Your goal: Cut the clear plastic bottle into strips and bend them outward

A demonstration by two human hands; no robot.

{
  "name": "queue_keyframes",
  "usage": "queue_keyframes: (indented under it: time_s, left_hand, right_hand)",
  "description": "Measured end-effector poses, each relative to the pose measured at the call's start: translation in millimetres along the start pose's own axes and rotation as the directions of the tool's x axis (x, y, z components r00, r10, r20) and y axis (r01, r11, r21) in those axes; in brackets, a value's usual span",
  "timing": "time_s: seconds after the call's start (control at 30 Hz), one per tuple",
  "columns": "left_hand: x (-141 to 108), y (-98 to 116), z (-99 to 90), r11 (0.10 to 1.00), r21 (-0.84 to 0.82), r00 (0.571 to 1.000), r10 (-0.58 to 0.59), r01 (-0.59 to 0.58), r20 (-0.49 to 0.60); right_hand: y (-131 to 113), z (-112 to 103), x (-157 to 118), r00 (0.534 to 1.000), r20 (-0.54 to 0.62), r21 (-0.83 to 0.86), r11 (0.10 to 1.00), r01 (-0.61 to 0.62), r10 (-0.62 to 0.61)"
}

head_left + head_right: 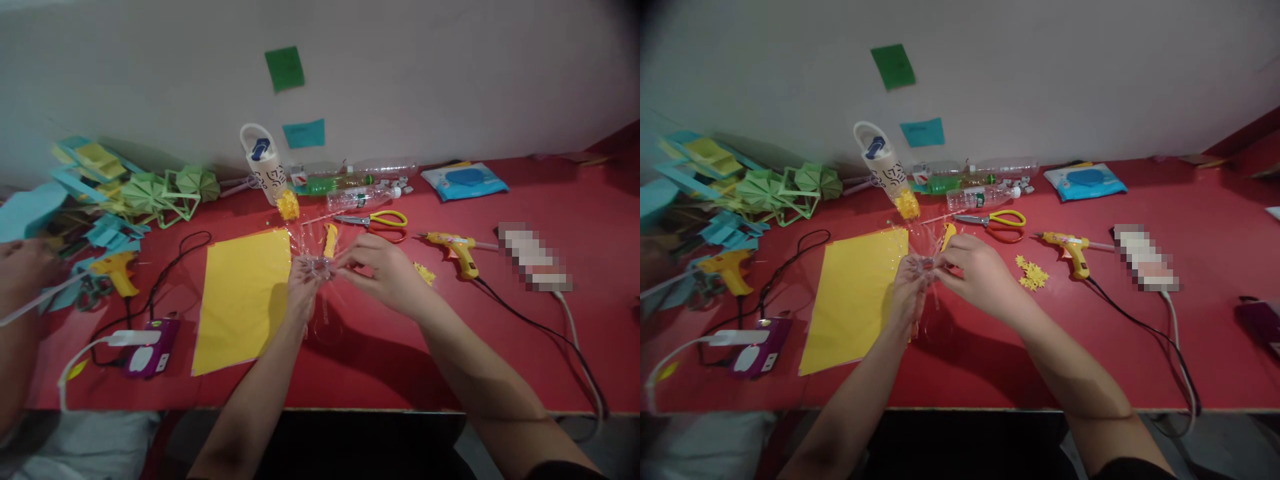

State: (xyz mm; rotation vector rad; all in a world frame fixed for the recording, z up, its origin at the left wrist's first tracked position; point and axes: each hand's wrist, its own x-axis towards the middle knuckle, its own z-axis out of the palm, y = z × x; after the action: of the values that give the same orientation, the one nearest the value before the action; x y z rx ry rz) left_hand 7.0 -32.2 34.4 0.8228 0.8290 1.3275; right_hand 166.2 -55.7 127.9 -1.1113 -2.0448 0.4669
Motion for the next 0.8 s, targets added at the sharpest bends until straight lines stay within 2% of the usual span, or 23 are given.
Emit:
queue_keyframes:
  time_s: [0.4, 0.57, 0.8]
  left_hand:
    - [1.2, 2.7, -0.2, 0.996, -0.095, 1.000, -0.002, 0.000, -0.019]
    - [1.7, 3.0, -2.2, 0.997, -0.071, 1.000, -0.010, 0.009, -0.021]
    - [-1.3, 5.6, -1.1, 1.000, -0.019, 0.999, 0.021, -0.020, 0.038]
  right_hand:
    - [-0.8, -0.7, 0.4, 0.997, 0.037, -0.062, 0.995, 0.077, -0.075]
    - [-1.4, -0.4, 0.2, 0.995, 0.054, -0.079, 0.993, 0.086, -0.081]
    - [-1.8, 1.3, 0.2, 0.995, -0.058, -0.078, 0.994, 0.071, -0.076]
